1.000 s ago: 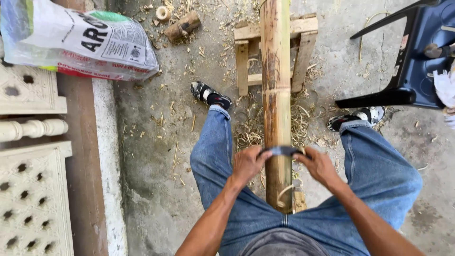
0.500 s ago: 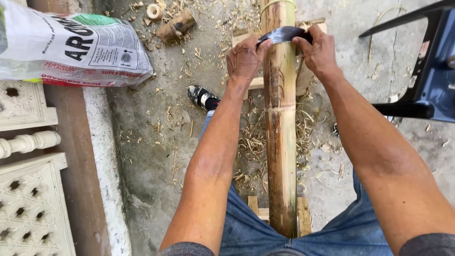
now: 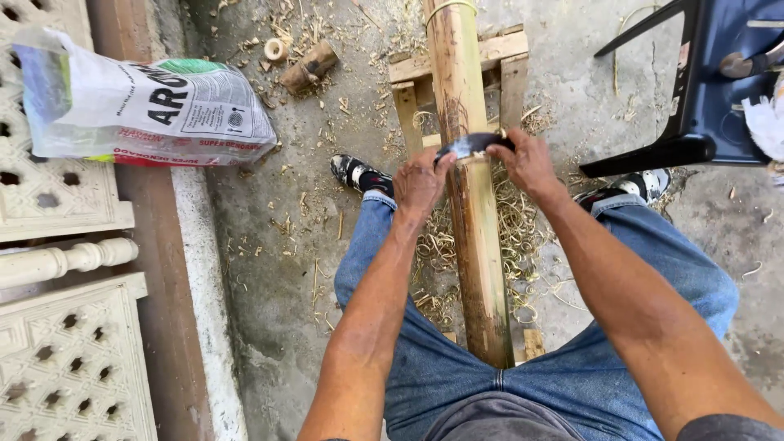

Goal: The recorder uses a billhook-style curved knife to shave and strip the outer layer of a long bamboo stalk resting on a wooden stand.

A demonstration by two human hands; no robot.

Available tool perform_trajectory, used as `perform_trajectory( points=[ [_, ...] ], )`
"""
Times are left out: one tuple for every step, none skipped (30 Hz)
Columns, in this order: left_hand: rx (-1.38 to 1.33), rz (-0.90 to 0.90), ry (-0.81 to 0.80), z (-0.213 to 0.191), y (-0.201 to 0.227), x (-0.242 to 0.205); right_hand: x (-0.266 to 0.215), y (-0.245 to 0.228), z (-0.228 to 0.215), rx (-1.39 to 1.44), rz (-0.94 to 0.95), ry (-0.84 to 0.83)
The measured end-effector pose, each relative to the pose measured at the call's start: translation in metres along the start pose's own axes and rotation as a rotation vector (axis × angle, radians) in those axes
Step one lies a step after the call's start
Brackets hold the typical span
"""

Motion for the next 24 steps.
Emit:
perform_trajectory(
  points=[
    [0.003,0.008,0.007,0.006,-0.008,-0.002,-0.004,-0.001,0.002,0.002,-0.007,0.009],
    [0.03,0.103,0.126,0.005,-0.01,-0.005,-0.007,0.005,0.006,-0.094,0.062,-0.008],
    [0.057,0.199,0.244,0.004,-0.012,-0.007,-0.01,0.011,0.009,-0.189,0.131,-0.024],
    [0.058,0.197,0.239,0.005,-0.015,-0.012,-0.018,0.015,0.01,-0.188,0.135,-0.028],
    [0.131,0.257,0.225,0.009,-0.013,-0.017,-0.024,0.013,0.01,-0.194,0.074,-0.006],
    [0.202,0.313,0.21,0.012,-0.014,-0.025,-0.033,0.011,0.011,-0.203,0.012,0.011],
    [0.201,0.306,0.206,0.016,-0.017,-0.052,-0.063,0.014,0.016,-0.203,0.014,0.003],
    [0.155,0.259,0.101,0.026,-0.019,-0.065,-0.08,0.023,0.021,-0.118,0.088,-0.091],
    [0.108,0.213,-0.005,0.036,-0.021,-0.08,-0.098,0.031,0.026,-0.033,0.161,-0.186],
    [0.106,0.214,-0.003,0.037,-0.022,-0.114,-0.134,0.04,0.034,-0.035,0.158,-0.185],
    [0.063,0.269,0.022,0.037,-0.02,-0.149,-0.168,0.046,0.04,-0.04,0.094,-0.162],
    [0.019,0.332,0.043,0.039,-0.016,-0.182,-0.202,0.053,0.046,-0.043,0.035,-0.132],
    [0.018,0.341,0.041,0.037,-0.02,-0.204,-0.235,0.061,0.049,-0.044,0.038,-0.124],
    [-0.025,0.303,-0.073,0.043,-0.027,-0.225,-0.267,0.074,0.066,-0.02,0.099,-0.296],
    [-0.067,0.266,-0.187,0.05,-0.034,-0.246,-0.301,0.086,0.082,0.003,0.163,-0.467],
    [-0.07,0.267,-0.186,0.049,-0.034,-0.241,-0.297,0.089,0.082,-0.001,0.163,-0.466],
    [-0.092,0.272,-0.184,0.047,-0.034,-0.235,-0.295,0.095,0.086,0.018,0.205,-0.513],
    [-0.114,0.27,-0.173,0.046,-0.035,-0.229,-0.289,0.101,0.09,0.032,0.237,-0.566],
    [-0.118,0.263,-0.162,0.045,-0.031,-0.202,-0.255,0.092,0.083,0.024,0.227,-0.573],
    [-0.08,0.177,-0.176,0.045,-0.035,-0.177,-0.222,0.079,0.071,-0.007,0.186,-0.462],
    [-0.042,0.092,-0.192,0.044,-0.039,-0.152,-0.188,0.066,0.058,-0.037,0.145,-0.352],
    [-0.045,0.095,-0.184,0.044,-0.039,-0.118,-0.148,0.062,0.057,-0.041,0.139,-0.349],
    [-0.017,0.131,-0.131,0.041,-0.036,-0.083,-0.105,0.053,0.05,-0.063,0.076,-0.255],
    [0.01,0.162,-0.088,0.039,-0.035,-0.051,-0.067,0.045,0.043,-0.083,0.023,-0.166]
  ],
)
Point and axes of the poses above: each hand's wrist, its own x-axis towards the middle knuckle, its own z-axis out of the palm, y = z × x, the point moved 8 cm from there along x, towards the middle knuckle, and after that the axes turned 7 degrees about -x, right-handed, at the moved point
